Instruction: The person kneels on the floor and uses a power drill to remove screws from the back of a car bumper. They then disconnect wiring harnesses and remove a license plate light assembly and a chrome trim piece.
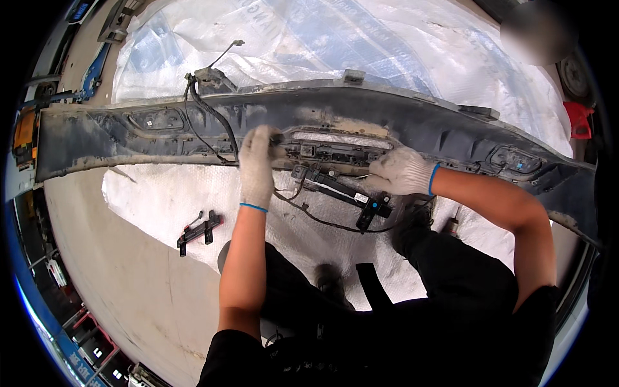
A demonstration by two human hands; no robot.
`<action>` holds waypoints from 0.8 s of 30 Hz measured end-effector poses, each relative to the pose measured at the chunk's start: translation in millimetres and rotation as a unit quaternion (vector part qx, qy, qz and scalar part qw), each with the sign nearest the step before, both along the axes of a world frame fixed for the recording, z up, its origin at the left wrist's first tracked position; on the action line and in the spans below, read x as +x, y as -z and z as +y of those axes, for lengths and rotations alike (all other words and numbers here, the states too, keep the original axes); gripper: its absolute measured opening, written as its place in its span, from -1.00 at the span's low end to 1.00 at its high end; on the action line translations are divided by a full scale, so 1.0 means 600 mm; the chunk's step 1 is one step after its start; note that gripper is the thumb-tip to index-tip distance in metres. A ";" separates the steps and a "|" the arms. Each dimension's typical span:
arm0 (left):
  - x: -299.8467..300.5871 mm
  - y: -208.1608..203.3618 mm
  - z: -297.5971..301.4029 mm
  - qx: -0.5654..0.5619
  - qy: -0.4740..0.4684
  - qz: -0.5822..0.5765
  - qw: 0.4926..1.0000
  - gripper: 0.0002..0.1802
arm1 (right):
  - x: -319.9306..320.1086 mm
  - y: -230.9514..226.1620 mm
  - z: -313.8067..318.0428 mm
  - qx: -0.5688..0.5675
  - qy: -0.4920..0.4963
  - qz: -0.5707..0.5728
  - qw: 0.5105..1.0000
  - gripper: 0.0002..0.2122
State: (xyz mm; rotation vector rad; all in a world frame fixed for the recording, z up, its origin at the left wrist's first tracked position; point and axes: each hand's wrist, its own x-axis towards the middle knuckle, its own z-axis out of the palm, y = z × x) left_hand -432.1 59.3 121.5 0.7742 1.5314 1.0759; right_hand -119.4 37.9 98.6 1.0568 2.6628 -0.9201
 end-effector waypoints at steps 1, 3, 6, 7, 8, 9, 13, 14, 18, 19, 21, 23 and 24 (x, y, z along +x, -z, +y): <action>-0.031 0.007 0.007 0.032 -0.013 0.033 0.999 -0.58 | 0.005 0.002 -0.002 0.002 -0.010 -0.030 1.000 -0.54; -0.090 0.024 0.015 0.089 -0.041 0.103 0.990 -0.65 | 0.014 0.004 -0.011 -0.010 -0.010 -0.057 0.998 -0.57; -0.159 0.044 0.011 0.073 -0.022 0.181 0.981 -0.75 | 0.033 0.022 -0.027 -0.020 -0.009 -0.077 0.997 -0.60; -0.161 0.042 0.006 -0.008 -0.041 0.077 0.996 -0.74 | 0.039 0.030 -0.032 -0.029 -0.008 -0.091 0.995 -0.61; -0.161 0.040 0.000 -0.087 -0.060 -0.029 0.994 -0.74 | 0.046 0.038 -0.038 -0.038 -0.007 -0.105 0.994 -0.63; -0.164 0.037 -0.007 -0.131 0.019 0.071 0.989 -0.70 | 0.050 0.040 -0.043 -0.038 -0.012 -0.119 0.992 -0.63; -0.206 0.030 -0.054 -0.287 0.341 0.449 0.774 -0.45 | 0.046 0.046 -0.050 -0.033 -0.020 -0.141 0.989 -0.66; -0.216 0.039 -0.069 -0.347 0.387 0.510 0.686 -0.37 | 0.044 0.047 -0.050 -0.034 -0.020 -0.142 0.989 -0.66; -0.157 0.048 -0.138 -0.307 0.334 0.573 0.682 -0.35 | 0.031 0.046 -0.050 -0.036 0.001 -0.126 0.991 -0.68; -0.137 0.058 -0.155 -0.284 0.319 0.546 0.721 -0.39 | 0.022 0.043 -0.048 -0.033 0.006 -0.117 0.993 -0.68; -0.080 0.079 -0.191 -0.367 0.258 0.283 0.848 -0.48 | -0.001 0.043 -0.041 -0.030 0.010 -0.098 0.995 -0.70; -0.027 0.090 -0.212 -0.412 0.170 0.026 0.895 -0.53 | -0.011 0.036 -0.035 -0.032 0.019 -0.078 0.996 -0.71; -0.018 0.101 -0.216 -0.390 0.134 -0.050 0.910 -0.55 | -0.019 0.030 -0.037 -0.035 0.026 -0.063 0.997 -0.71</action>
